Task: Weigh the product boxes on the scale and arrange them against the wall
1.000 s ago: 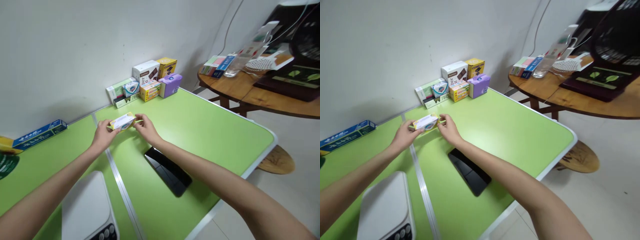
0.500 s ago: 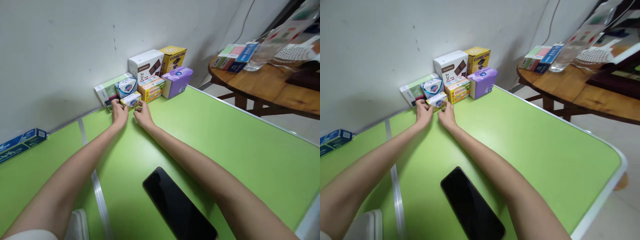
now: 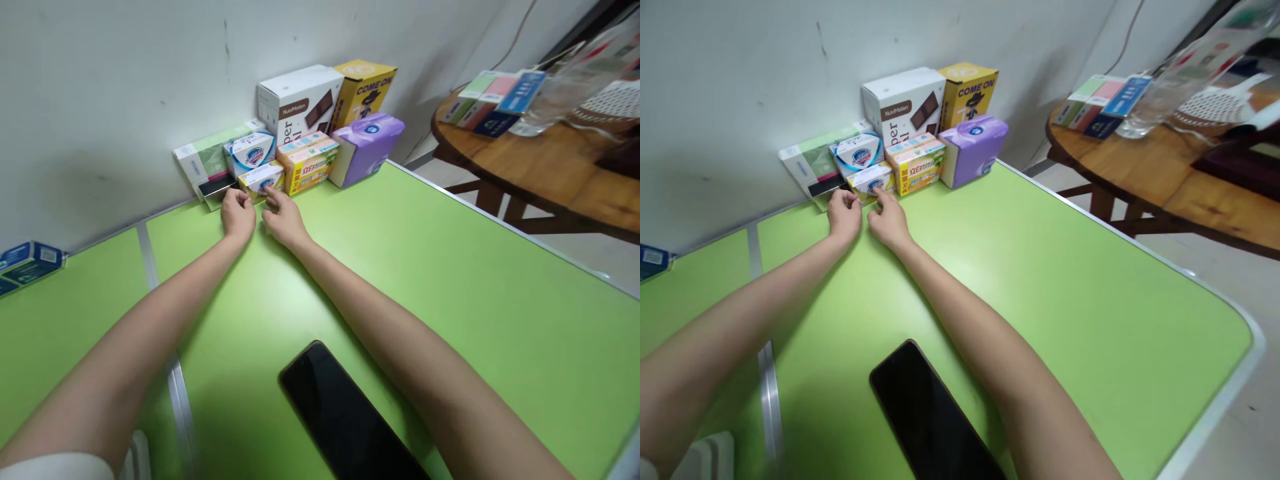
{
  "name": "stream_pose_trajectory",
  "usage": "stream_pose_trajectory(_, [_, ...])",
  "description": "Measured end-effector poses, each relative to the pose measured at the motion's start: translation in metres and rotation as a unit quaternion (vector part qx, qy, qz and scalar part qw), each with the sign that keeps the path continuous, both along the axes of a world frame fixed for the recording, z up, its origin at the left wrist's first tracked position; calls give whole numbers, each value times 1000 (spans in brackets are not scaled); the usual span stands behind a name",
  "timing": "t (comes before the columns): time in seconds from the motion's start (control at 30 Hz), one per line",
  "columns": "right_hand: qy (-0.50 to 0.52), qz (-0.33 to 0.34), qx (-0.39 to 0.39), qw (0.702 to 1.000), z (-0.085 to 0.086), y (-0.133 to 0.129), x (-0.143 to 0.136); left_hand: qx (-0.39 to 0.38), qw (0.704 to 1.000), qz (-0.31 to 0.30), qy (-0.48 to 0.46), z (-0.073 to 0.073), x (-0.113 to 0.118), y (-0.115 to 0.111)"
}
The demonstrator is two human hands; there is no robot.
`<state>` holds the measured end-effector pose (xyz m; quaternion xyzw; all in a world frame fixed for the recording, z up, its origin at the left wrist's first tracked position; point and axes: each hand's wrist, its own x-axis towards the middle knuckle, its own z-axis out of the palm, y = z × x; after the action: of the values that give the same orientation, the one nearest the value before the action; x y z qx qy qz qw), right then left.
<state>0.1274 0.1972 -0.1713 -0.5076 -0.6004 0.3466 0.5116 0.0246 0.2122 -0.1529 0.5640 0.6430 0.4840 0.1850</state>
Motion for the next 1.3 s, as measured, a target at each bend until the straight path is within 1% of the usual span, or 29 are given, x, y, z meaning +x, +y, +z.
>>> stream_pose_trajectory(0.1, [-15,5,-1,1000,-1,1,0,-56,998,-21,-16,4,-1,-1])
stream_pose_trajectory(0.2, [-77,1,-12,997,7,-5,-1,-108,993,-46,-24,13,-5,-11])
stream_pose_trajectory(0.3, [-140,9,-35,989,19,-23,-7,-145,986,-83,-17,25,-18,-37])
stream_pose_trajectory(0.37, [-145,32,-51,988,26,-41,-15,-167,979,-116,-4,34,-33,-61])
stream_pose_trajectory(0.4, [-142,61,-55,986,31,-53,-21,-175,976,-131,5,38,-43,-75])
stream_pose_trajectory(0.47, [-147,143,-65,977,42,-81,-36,-181,970,-158,28,47,-65,-106])
stream_pose_trajectory(0.57, [-160,284,-72,943,69,-128,-65,-171,964,-192,66,62,-100,-152])
stream_pose_trajectory(0.6, [-161,320,-75,931,79,-143,-76,-164,962,-202,78,67,-112,-167])
stream_pose_trajectory(0.67, [-152,365,-86,915,97,-167,-99,-153,959,-218,97,76,-136,-194])
stream_pose_trajectory(0.77, [-132,392,-105,904,117,-190,-135,-142,958,-223,110,83,-172,-227])
stream_pose_trajectory(0.87, [-131,434,-110,884,123,-204,-175,-133,966,-196,107,80,-210,-252])
stream_pose_trajectory(0.93, [-166,458,-99,868,119,-208,-204,-125,975,-149,107,72,-239,-263])
stream_pose_trajectory(0.97, [-192,461,-89,862,115,-208,-218,-121,980,-115,110,67,-255,-267])
stream_pose_trajectory(1.07, [-272,426,-58,861,99,-199,-258,-110,986,-2,126,52,-306,-274])
stream_pose_trajectory(1.13, [-306,393,-38,866,91,-187,-278,-105,983,52,140,43,-339,-275])
stream_pose_trajectory(1.2, [-337,360,-10,870,86,-174,-294,-101,980,81,153,39,-368,-272])
stream_pose_trajectory(1.3, [-375,317,33,870,86,-156,-315,-86,978,89,168,39,-401,-259])
